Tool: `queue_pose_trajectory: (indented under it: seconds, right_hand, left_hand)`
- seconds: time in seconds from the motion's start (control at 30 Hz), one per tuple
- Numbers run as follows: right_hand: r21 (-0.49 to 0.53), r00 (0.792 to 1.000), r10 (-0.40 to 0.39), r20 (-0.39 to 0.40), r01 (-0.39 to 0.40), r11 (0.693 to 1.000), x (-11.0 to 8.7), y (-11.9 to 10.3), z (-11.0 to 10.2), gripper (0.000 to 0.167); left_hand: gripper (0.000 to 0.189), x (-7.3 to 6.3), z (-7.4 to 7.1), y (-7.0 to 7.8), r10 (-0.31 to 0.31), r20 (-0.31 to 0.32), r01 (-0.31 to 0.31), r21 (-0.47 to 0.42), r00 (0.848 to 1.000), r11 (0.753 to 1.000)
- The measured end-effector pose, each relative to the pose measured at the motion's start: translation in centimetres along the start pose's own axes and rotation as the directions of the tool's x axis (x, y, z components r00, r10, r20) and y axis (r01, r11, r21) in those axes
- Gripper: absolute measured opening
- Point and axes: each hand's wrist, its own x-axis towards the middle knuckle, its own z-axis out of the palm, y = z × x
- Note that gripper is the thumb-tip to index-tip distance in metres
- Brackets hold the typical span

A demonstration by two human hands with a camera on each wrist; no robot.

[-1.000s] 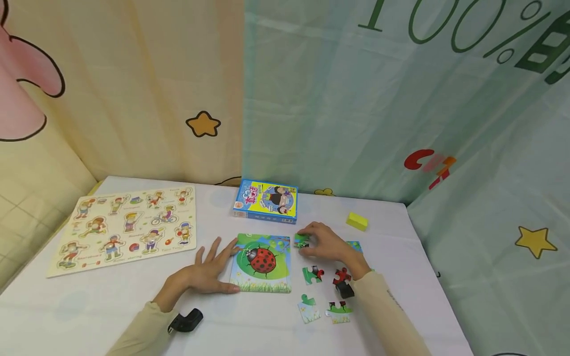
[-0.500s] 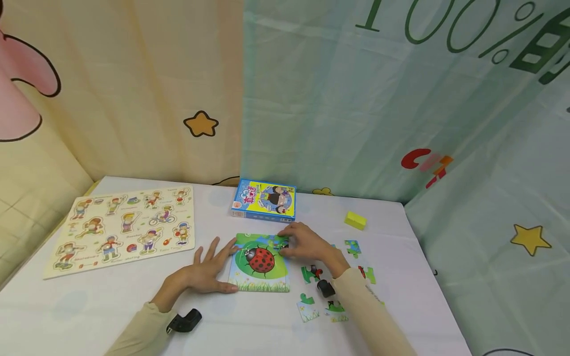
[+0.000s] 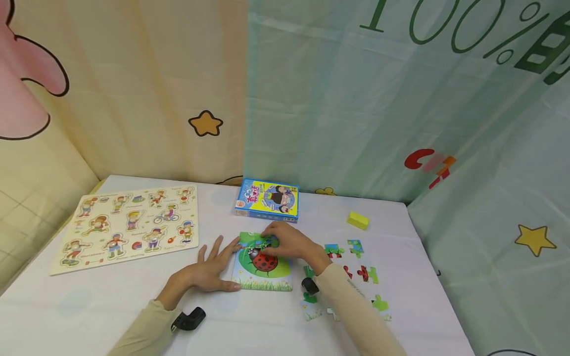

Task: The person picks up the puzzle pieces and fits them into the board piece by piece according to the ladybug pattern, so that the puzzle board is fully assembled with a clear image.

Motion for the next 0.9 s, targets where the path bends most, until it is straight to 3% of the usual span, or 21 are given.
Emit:
queue_pose_trajectory:
  seconds: [0.57,0.9]
  right_hand:
    - [-0.026,1.0,-0.015,0.006,0.015,1.0,2.3,-2.1,1.5,0.043]
    - [-0.063,0.995,0.103,0.013,-0.102,0.993,2.7,-3.3,1.7,0.043]
  left_hand:
    - [0.107,0.2,-0.1,0.1,0.007,0.015,-0.007,0.019,1.0,1.0]
    - [0.108,0.0,-0.2,0.1,0.002,0.001,-0.002,0.011,1.0,1.0]
